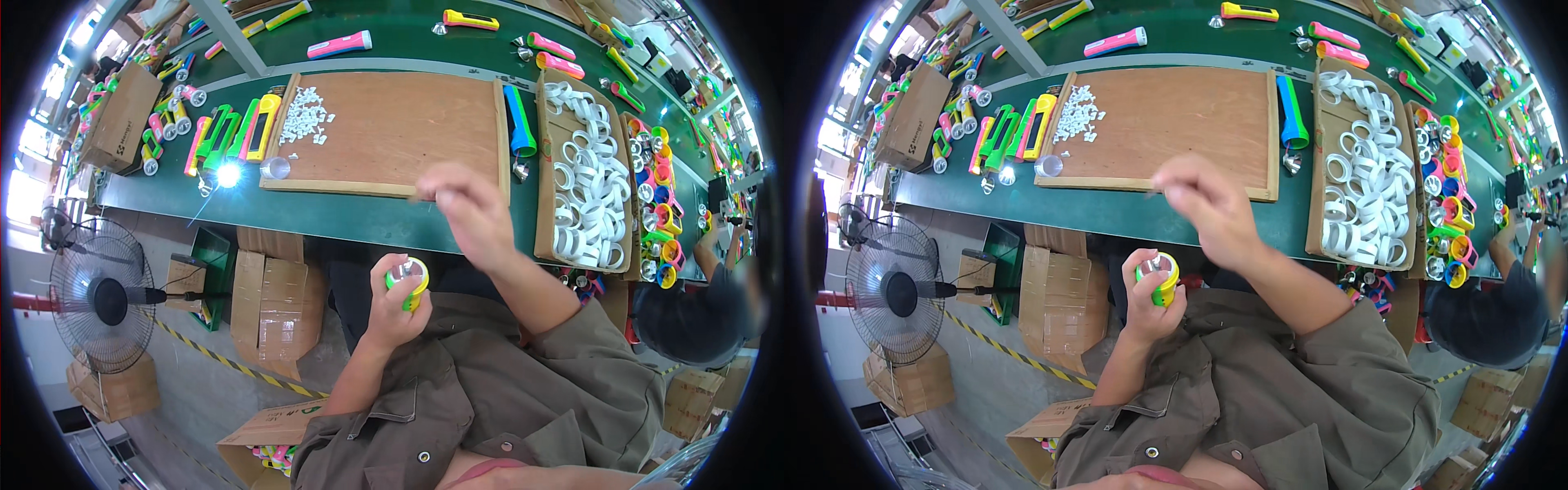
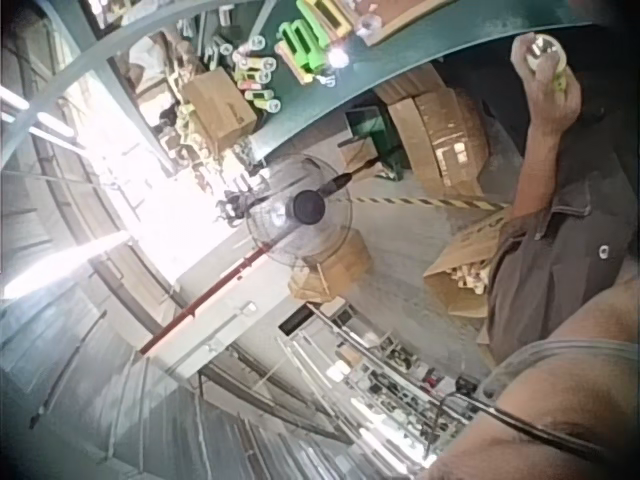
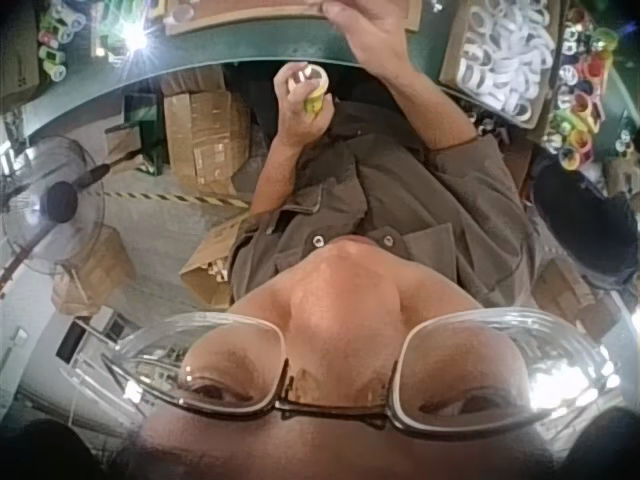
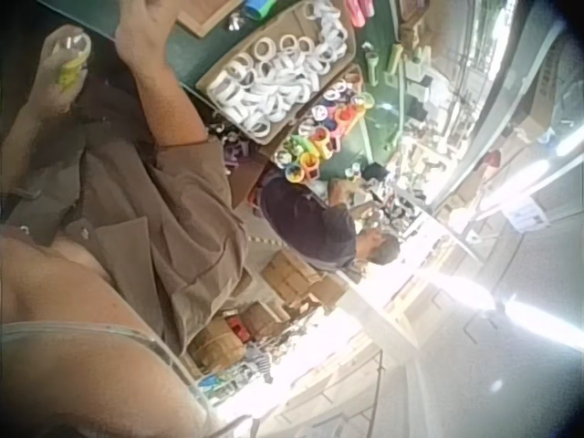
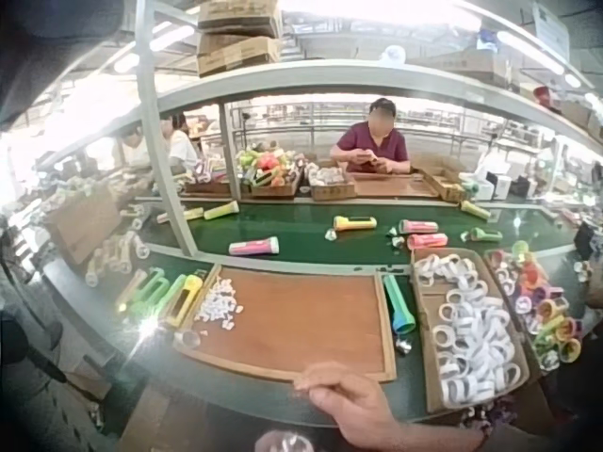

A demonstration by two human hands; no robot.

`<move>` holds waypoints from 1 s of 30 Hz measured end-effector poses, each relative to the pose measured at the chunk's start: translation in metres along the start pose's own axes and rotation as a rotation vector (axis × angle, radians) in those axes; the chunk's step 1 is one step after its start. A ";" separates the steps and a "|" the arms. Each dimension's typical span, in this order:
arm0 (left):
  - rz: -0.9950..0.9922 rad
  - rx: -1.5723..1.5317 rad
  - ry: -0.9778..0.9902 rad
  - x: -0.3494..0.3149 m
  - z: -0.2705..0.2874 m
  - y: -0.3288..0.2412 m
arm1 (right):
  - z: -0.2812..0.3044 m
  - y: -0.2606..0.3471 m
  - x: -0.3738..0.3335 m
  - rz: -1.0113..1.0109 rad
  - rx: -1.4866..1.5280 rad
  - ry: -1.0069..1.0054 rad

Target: Assembling the components of plastic toy flashlights on an assembly line.

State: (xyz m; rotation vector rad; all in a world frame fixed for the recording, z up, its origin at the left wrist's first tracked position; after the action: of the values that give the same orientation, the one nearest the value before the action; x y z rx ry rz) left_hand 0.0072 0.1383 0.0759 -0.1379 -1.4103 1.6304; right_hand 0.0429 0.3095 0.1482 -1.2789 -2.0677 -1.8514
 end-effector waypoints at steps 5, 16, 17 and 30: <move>-0.100 -0.072 -0.049 0.010 -0.007 -0.002 | -0.018 0.016 -0.057 0.200 -0.563 0.236; 0.060 -0.208 0.009 -0.009 -0.020 0.002 | -0.027 0.013 -0.088 0.194 -0.690 0.346; 0.058 -0.197 0.001 -0.006 -0.021 -0.001 | -0.027 0.012 -0.088 0.182 -0.686 0.349; 0.336 -0.381 0.162 -0.035 -0.050 0.033 | 0.015 -0.035 -0.137 -0.137 -0.478 0.049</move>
State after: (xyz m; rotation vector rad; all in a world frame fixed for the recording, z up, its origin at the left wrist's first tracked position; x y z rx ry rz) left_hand 0.0388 0.1531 0.0154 -0.7455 -1.6183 1.5514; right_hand 0.1162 0.2546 0.0392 -1.1766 -1.7891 -2.5190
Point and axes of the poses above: each hand's wrist, its own x-axis towards the middle knuckle, its own z-axis out of the back of the hand, y = z × x, the point moved 7 cm from there along x, towards the middle knuckle, and after that the axes turned 9 degrees about z, right-handed, at the moved point
